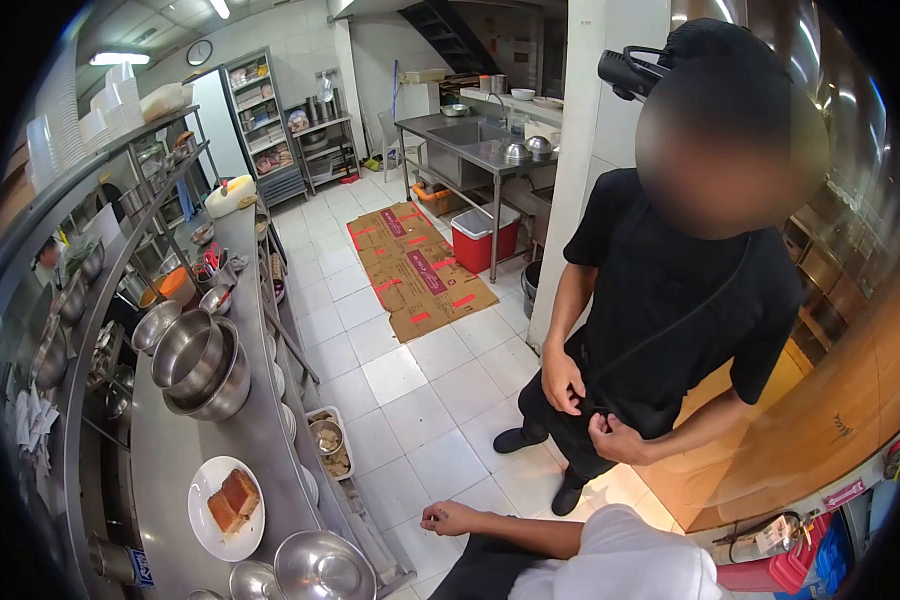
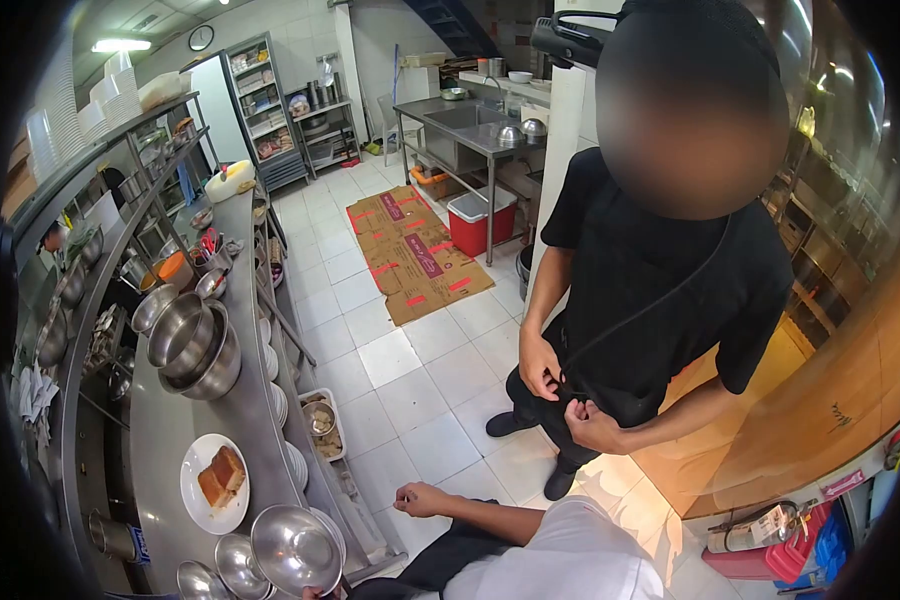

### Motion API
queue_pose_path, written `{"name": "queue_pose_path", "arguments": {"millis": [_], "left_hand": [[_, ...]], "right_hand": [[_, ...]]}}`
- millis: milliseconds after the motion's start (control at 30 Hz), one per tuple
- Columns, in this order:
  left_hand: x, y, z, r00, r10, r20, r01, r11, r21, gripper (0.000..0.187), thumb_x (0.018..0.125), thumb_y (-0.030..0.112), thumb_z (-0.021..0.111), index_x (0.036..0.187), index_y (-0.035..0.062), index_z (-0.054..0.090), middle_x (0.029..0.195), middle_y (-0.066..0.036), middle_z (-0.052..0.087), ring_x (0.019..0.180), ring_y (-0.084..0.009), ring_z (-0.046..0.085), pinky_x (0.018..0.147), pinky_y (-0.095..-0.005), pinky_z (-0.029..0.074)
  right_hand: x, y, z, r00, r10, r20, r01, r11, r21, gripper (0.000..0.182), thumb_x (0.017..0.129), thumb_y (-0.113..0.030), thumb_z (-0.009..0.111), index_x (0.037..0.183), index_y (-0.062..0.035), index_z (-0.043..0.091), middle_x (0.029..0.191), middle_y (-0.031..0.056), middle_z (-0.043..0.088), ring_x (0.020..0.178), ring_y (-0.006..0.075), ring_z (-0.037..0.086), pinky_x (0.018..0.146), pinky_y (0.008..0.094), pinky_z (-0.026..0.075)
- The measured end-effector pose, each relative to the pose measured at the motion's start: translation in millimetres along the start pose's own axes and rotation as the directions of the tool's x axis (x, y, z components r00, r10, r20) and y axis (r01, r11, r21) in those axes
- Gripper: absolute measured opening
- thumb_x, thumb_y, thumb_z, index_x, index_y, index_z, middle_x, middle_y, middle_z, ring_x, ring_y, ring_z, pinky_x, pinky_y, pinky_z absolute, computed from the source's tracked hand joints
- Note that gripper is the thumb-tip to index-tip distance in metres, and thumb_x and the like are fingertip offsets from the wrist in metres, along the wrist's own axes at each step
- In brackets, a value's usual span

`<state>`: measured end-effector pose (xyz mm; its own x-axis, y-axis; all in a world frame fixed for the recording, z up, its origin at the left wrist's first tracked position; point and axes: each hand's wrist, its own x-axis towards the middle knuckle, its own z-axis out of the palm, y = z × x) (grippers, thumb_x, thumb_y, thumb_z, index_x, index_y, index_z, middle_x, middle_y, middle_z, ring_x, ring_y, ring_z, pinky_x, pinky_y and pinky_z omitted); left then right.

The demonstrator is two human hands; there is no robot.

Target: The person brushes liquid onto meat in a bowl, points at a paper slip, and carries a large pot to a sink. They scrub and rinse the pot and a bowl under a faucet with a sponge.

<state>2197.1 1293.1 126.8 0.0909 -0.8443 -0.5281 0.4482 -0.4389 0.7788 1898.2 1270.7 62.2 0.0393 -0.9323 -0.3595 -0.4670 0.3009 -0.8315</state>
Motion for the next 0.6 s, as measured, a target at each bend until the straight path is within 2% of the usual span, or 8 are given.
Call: {"name": "queue_pose_path", "arguments": {"millis": [267, 333, 367, 433, 500, 533, 600], "left_hand": [[-1, 2, 0, 0.999, 0.011, 0.036, -0.012, 1.000, 0.009, 0.024, 0.080, 0.008, 0.043, 0.097, -0.0071, 0.051, 0.095, -0.015, 0.055, 0.086, -0.0231, 0.053, 0.074, -0.0340, 0.045], [7, -2, -3, 1.000, 0.024, 0.017, -0.025, 0.999, 0.032, 0.024, 0.080, 0.008, 0.043, 0.097, -0.0073, 0.051, 0.094, -0.015, 0.055, 0.086, -0.0228, 0.053, 0.074, -0.0336, 0.045], [15, -7, -4, 0.999, 0.023, 0.045, -0.021, 0.999, -0.033, 0.032, 0.074, 0.006, 0.043, 0.103, -0.0060, 0.046, 0.098, -0.015, 0.053, 0.088, -0.0255, 0.053, 0.074, -0.0377, 0.046], [18, -13, -15, 0.997, 0.054, 0.049, -0.045, 0.982, -0.183, 0.053, 0.062, 0.003, 0.044, 0.114, -0.0033, 0.036, 0.105, -0.016, 0.049, 0.092, -0.0309, 0.053, 0.075, -0.0459, 0.047], [5, -6, -1, 0.997, 0.079, -0.006, -0.079, 0.989, -0.129, 0.053, 0.061, 0.004, 0.045, 0.114, -0.0019, 0.037, 0.103, -0.015, 0.049, 0.094, -0.0297, 0.051, 0.074, -0.0440, 0.046], [-1, -3, 5, 0.993, 0.100, -0.061, -0.109, 0.982, -0.155, 0.053, 0.061, 0.004, 0.045, 0.114, -0.0019, 0.037, 0.103, -0.015, 0.049, 0.094, -0.0297, 0.051, 0.074, -0.0440, 0.046], [-9, 2, 13, 0.993, 0.112, -0.046, -0.116, 0.988, -0.106, 0.053, 0.062, 0.004, 0.045, 0.114, -0.0002, 0.037, 0.101, -0.015, 0.050, 0.091, -0.0288, 0.052, 0.070, -0.0411, 0.047]], "right_hand": [[6, -1, -1, 0.999, 0.031, 0.043, -0.033, 0.999, 0.041, 0.027, 0.079, -0.028, 0.052, 0.085, -0.0030, 0.060, 0.074, 0.0149, 0.061, 0.071, 0.0286, 0.058, 0.065, 0.0366, 0.044], [11, 6, 2, 0.999, -0.038, -0.007, 0.038, 0.999, 0.000, 0.026, 0.079, -0.027, 0.052, 0.084, -0.0025, 0.060, 0.069, 0.0137, 0.060, 0.065, 0.0244, 0.058, 0.061, 0.0347, 0.044], [13, 9, 2, 0.998, -0.049, 0.024, 0.049, 0.999, -0.008, 0.026, 0.079, -0.027, 0.052, 0.084, -0.0025, 0.060, 0.069, 0.0137, 0.060, 0.065, 0.0244, 0.058, 0.061, 0.0347, 0.044], [17, 12, 5, 1.000, -0.023, 0.017, 0.021, 0.996, 0.090, 0.026, 0.080, -0.026, 0.053, 0.084, -0.0017, 0.059, 0.065, 0.0117, 0.059, 0.059, 0.0190, 0.057, 0.057, 0.0324, 0.044], [19, 14, 8, 0.999, -0.040, 0.035, 0.034, 0.986, 0.163, 0.025, 0.082, -0.026, 0.052, 0.085, -0.0015, 0.058, 0.062, 0.0066, 0.057, 0.058, 0.0121, 0.054, 0.054, 0.0276, 0.043], [21, 11, 6, 0.994, -0.067, 0.091, 0.053, 0.988, 0.145, 0.025, 0.082, -0.026, 0.052, 0.085, -0.0015, 0.058, 0.062, 0.0066, 0.057, 0.058, 0.0121, 0.054, 0.054, 0.0276, 0.043], [20, 2, 2, 0.996, -0.010, 0.088, 0.002, 0.996, 0.091, 0.025, 0.083, -0.026, 0.052, 0.085, -0.0014, 0.058, 0.062, 0.0051, 0.056, 0.058, 0.0115, 0.053, 0.054, 0.0262, 0.043]]}}
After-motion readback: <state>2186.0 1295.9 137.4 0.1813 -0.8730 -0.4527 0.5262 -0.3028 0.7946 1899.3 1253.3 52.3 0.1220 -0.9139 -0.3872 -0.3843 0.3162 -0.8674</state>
